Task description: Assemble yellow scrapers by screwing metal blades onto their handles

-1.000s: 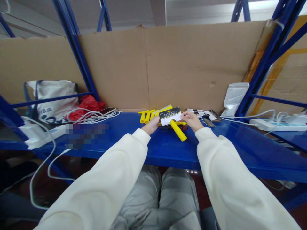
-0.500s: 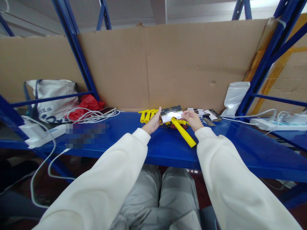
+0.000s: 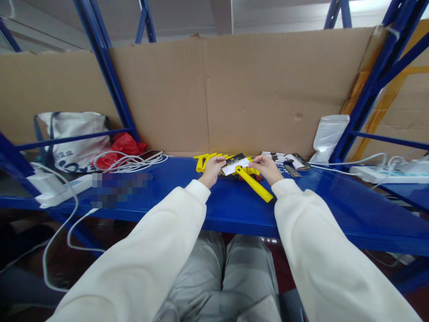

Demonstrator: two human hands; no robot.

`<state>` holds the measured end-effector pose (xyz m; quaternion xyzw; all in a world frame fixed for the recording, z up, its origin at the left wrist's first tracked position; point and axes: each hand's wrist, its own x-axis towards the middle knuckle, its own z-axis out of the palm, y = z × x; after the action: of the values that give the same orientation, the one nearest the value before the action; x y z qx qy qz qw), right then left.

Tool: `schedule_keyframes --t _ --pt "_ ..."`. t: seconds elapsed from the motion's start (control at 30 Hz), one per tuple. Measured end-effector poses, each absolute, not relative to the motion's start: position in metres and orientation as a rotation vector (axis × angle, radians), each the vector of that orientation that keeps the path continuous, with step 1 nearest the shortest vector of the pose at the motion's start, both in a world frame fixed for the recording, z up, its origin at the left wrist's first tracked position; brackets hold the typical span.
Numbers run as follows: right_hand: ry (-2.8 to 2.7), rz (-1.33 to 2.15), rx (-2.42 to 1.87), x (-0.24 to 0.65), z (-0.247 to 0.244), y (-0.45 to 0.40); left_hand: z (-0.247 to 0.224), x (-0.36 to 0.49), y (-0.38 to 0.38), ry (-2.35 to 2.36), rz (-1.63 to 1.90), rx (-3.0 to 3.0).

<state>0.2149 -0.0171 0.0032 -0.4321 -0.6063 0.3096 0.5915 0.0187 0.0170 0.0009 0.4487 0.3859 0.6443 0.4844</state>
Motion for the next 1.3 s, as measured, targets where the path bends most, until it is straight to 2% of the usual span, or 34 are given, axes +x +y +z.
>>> schedule_keyframes --t 0.27,0.8,1.07,1.3 --pt "-1.724 0.828 -1.039 0.199 -0.003 -0.03 0.002 0.017 0.015 1.018 1.599 1.037" --pt "-1.885 0.869 -1.076 0.191 0.0 -0.036 0.009 0.018 0.012 0.995 1.678 0.938" --pt "-1.635 0.526 -1.31 0.211 0.018 -0.042 0.014 0.012 0.0 1.028 1.642 1.004" --pt "-1.41 0.015 -1.947 0.292 0.055 -0.058 0.013 0.014 -0.002 1.048 1.585 1.059"
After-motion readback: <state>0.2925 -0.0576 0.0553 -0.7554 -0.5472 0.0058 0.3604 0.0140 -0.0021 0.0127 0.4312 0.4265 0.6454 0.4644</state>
